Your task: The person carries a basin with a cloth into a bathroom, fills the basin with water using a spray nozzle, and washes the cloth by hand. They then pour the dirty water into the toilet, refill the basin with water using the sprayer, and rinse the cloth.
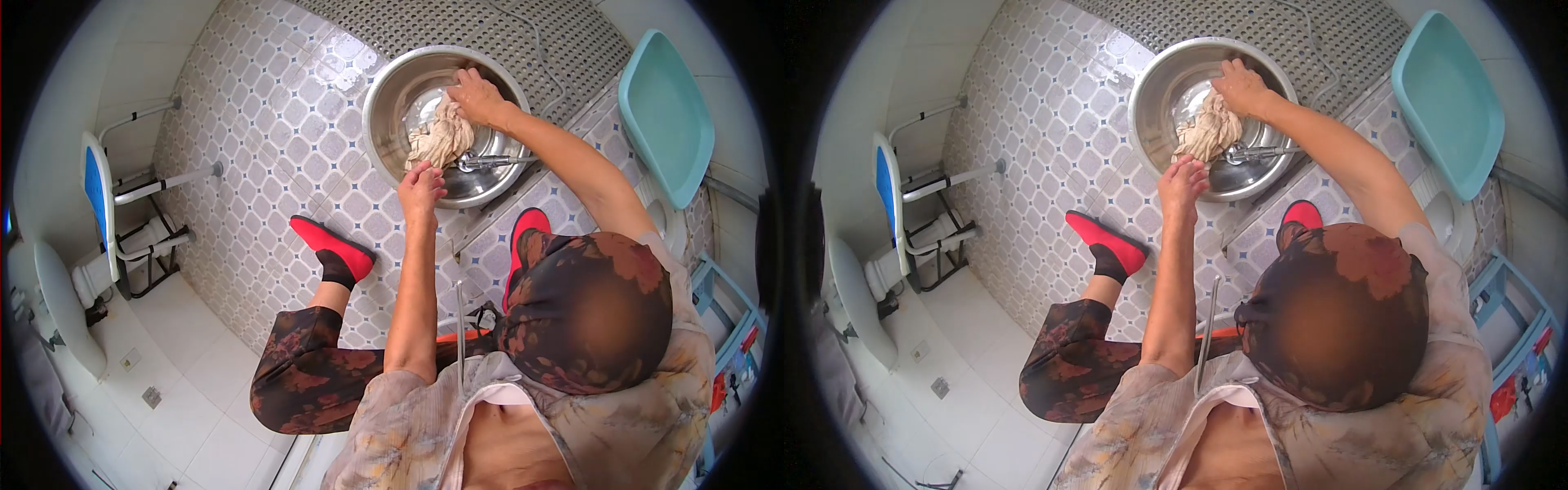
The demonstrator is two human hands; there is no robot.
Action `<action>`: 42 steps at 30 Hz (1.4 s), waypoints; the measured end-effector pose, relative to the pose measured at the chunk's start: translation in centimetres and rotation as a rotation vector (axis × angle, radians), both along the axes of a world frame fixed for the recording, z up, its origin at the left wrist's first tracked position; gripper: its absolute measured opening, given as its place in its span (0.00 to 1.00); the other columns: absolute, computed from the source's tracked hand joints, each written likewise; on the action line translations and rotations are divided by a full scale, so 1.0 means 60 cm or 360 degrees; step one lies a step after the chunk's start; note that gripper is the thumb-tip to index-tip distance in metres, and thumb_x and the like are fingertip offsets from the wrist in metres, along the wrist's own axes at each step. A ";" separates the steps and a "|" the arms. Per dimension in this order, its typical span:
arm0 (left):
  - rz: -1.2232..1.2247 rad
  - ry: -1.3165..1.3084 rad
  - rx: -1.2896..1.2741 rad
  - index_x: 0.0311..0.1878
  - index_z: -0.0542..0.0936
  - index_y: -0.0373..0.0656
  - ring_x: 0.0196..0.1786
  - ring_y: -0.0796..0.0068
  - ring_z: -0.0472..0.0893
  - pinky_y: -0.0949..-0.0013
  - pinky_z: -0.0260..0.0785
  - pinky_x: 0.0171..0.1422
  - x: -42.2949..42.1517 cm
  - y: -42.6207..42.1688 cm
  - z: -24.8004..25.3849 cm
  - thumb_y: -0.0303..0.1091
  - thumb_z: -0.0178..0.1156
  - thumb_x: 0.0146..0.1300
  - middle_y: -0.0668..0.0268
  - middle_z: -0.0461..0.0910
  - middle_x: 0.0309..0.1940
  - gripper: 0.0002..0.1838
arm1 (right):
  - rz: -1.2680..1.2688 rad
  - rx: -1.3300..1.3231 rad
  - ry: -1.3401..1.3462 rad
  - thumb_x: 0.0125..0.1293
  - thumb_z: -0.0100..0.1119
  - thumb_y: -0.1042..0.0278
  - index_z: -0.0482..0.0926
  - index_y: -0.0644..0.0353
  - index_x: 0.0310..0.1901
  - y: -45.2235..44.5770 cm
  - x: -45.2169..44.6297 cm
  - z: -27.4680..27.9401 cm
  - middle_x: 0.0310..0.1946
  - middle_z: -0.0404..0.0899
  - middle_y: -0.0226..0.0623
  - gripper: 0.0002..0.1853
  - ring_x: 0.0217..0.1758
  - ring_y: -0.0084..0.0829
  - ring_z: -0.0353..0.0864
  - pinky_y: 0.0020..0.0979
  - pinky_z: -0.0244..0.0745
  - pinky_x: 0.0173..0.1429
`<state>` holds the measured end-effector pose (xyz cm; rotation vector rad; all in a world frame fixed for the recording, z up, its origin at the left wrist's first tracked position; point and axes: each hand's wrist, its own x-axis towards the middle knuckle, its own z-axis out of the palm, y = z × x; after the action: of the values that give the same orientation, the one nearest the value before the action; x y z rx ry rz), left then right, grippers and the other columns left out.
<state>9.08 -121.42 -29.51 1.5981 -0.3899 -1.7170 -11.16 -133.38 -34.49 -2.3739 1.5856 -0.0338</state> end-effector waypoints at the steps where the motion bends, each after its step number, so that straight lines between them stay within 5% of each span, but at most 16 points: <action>1: -0.0007 -0.0020 0.0025 0.52 0.72 0.34 0.31 0.75 0.79 0.74 0.72 0.30 0.001 0.000 -0.001 0.28 0.56 0.61 0.60 0.80 0.36 0.17 | 0.0056 -0.0228 -0.0112 0.52 0.63 0.67 0.75 0.52 0.52 0.003 -0.004 -0.007 0.52 0.68 0.50 0.23 0.52 0.51 0.73 0.44 0.75 0.53; 7: 0.0005 0.0046 0.0059 0.54 0.71 0.33 0.33 0.74 0.79 0.71 0.75 0.33 0.001 0.004 -0.006 0.30 0.53 0.64 0.60 0.80 0.36 0.17 | -0.0361 0.0504 -0.0144 0.46 0.69 0.66 0.73 0.55 0.47 0.013 0.003 -0.009 0.46 0.68 0.50 0.24 0.50 0.50 0.72 0.44 0.71 0.55; 11: 0.0050 0.0084 0.0127 0.61 0.64 0.36 0.40 0.69 0.79 0.66 0.75 0.37 0.004 0.003 -0.014 0.36 0.53 0.65 0.55 0.76 0.44 0.23 | -0.0463 0.0241 -0.0423 0.48 0.65 0.68 0.72 0.57 0.46 0.020 -0.015 -0.028 0.44 0.71 0.50 0.21 0.49 0.49 0.73 0.42 0.70 0.56; 14: 0.0174 0.0101 0.0183 0.65 0.59 0.39 0.46 0.60 0.77 0.59 0.75 0.45 0.004 -0.003 -0.021 0.46 0.55 0.64 0.51 0.71 0.52 0.31 | -0.0644 0.0409 -0.0907 0.52 0.59 0.69 0.74 0.59 0.47 0.033 0.008 0.033 0.44 0.75 0.46 0.19 0.49 0.39 0.76 0.36 0.71 0.56; 16: 0.0208 0.0164 0.0212 0.65 0.59 0.39 0.47 0.56 0.76 0.55 0.74 0.49 0.006 -0.015 -0.018 0.50 0.55 0.63 0.50 0.69 0.54 0.34 | -0.0646 0.0699 -0.1970 0.50 0.59 0.68 0.75 0.59 0.51 0.052 0.047 0.075 0.45 0.79 0.42 0.23 0.51 0.33 0.77 0.32 0.70 0.58; 17: 0.0247 0.0223 0.0241 0.65 0.58 0.40 0.49 0.51 0.75 0.52 0.72 0.52 0.007 -0.022 -0.014 0.55 0.55 0.62 0.49 0.67 0.56 0.37 | -0.0613 0.0910 -0.2094 0.51 0.58 0.68 0.75 0.58 0.52 0.063 0.067 0.110 0.45 0.79 0.40 0.23 0.51 0.32 0.77 0.31 0.70 0.59; 18: 0.0246 0.0230 0.0299 0.69 0.52 0.42 0.45 0.59 0.76 0.58 0.73 0.47 0.007 -0.032 -0.006 0.60 0.55 0.61 0.55 0.70 0.50 0.43 | -0.0574 0.1124 -0.2214 0.51 0.58 0.67 0.76 0.57 0.52 0.077 0.088 0.145 0.44 0.79 0.39 0.23 0.51 0.30 0.77 0.30 0.69 0.59; 19: 0.0245 0.0230 0.0297 0.69 0.52 0.42 0.45 0.59 0.76 0.58 0.73 0.47 0.019 -0.042 -0.027 0.60 0.55 0.61 0.55 0.70 0.50 0.43 | -0.0444 0.1097 -0.2012 0.51 0.58 0.67 0.77 0.55 0.50 0.091 0.113 0.163 0.45 0.79 0.40 0.21 0.50 0.31 0.78 0.29 0.70 0.58; 21: 0.0132 0.1217 0.0078 0.69 0.55 0.42 0.48 0.61 0.76 0.60 0.71 0.53 0.053 -0.057 -0.085 0.62 0.53 0.61 0.56 0.72 0.48 0.42 | -0.0169 0.0888 -0.1773 0.49 0.60 0.63 0.80 0.51 0.44 0.132 0.146 0.198 0.42 0.79 0.43 0.17 0.46 0.37 0.81 0.32 0.75 0.50; 22: 0.0292 0.0831 0.0157 0.61 0.68 0.39 0.53 0.60 0.76 0.59 0.69 0.60 0.052 -0.052 -0.048 0.61 0.43 0.67 0.57 0.76 0.49 0.34 | 0.0125 0.0412 -0.1655 0.52 0.58 0.65 0.80 0.55 0.39 0.145 0.164 0.200 0.35 0.80 0.38 0.12 0.39 0.33 0.81 0.32 0.77 0.45; 29: -0.0013 0.0490 -0.0639 0.58 0.71 0.39 0.51 0.62 0.77 0.58 0.69 0.59 0.026 0.009 -0.026 0.54 0.45 0.68 0.58 0.77 0.47 0.28 | 0.0362 -0.0289 -0.0948 0.53 0.59 0.60 0.77 0.54 0.29 0.176 0.192 0.186 0.23 0.73 0.35 0.08 0.28 0.40 0.79 0.40 0.77 0.31; 30: 0.0286 0.1186 -0.0451 0.56 0.72 0.38 0.50 0.61 0.79 0.59 0.72 0.58 0.020 -0.008 -0.034 0.44 0.45 0.69 0.57 0.78 0.47 0.22 | 0.0371 -0.0286 -0.0947 0.53 0.59 0.60 0.77 0.54 0.29 0.157 0.186 0.168 0.23 0.73 0.35 0.08 0.28 0.40 0.79 0.40 0.77 0.31; 32: 0.0419 0.1080 -0.0113 0.55 0.73 0.38 0.47 0.63 0.80 0.62 0.74 0.53 -0.014 -0.050 0.029 0.41 0.46 0.68 0.58 0.79 0.46 0.19 | 0.0550 -0.0588 -0.0625 0.58 0.55 0.62 0.76 0.55 0.27 0.104 0.168 0.135 0.21 0.74 0.34 0.08 0.23 0.38 0.78 0.38 0.77 0.28; 33: 0.0541 0.0968 0.0227 0.54 0.73 0.39 0.43 0.65 0.81 0.65 0.77 0.49 -0.030 -0.068 0.053 0.38 0.47 0.68 0.58 0.79 0.44 0.17 | 0.0326 -0.0448 -0.0511 0.59 0.53 0.63 0.76 0.56 0.27 0.081 0.157 0.126 0.21 0.75 0.35 0.08 0.23 0.38 0.79 0.37 0.77 0.27; 38: 0.0315 0.0839 -0.0067 0.51 0.73 0.35 0.44 0.60 0.82 0.56 0.76 0.52 -0.037 -0.088 -0.011 0.34 0.46 0.67 0.56 0.79 0.47 0.15 | 0.0145 -0.0390 -0.0119 0.58 0.52 0.64 0.78 0.58 0.29 0.013 0.077 0.072 0.23 0.77 0.37 0.09 0.26 0.39 0.81 0.38 0.78 0.28; 42: 0.0577 0.0789 -0.0291 0.57 0.67 0.36 0.51 0.60 0.77 0.55 0.71 0.57 -0.017 -0.082 -0.049 0.30 0.50 0.64 0.57 0.75 0.49 0.19 | -0.0170 -0.0816 -0.0728 0.59 0.54 0.67 0.76 0.61 0.30 0.007 0.045 0.101 0.26 0.76 0.38 0.07 0.32 0.42 0.78 0.39 0.76 0.36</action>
<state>8.04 -126.32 -32.45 0.9931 -0.0066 -1.6642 -8.48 -132.96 -28.41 -2.3701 1.5982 -1.0387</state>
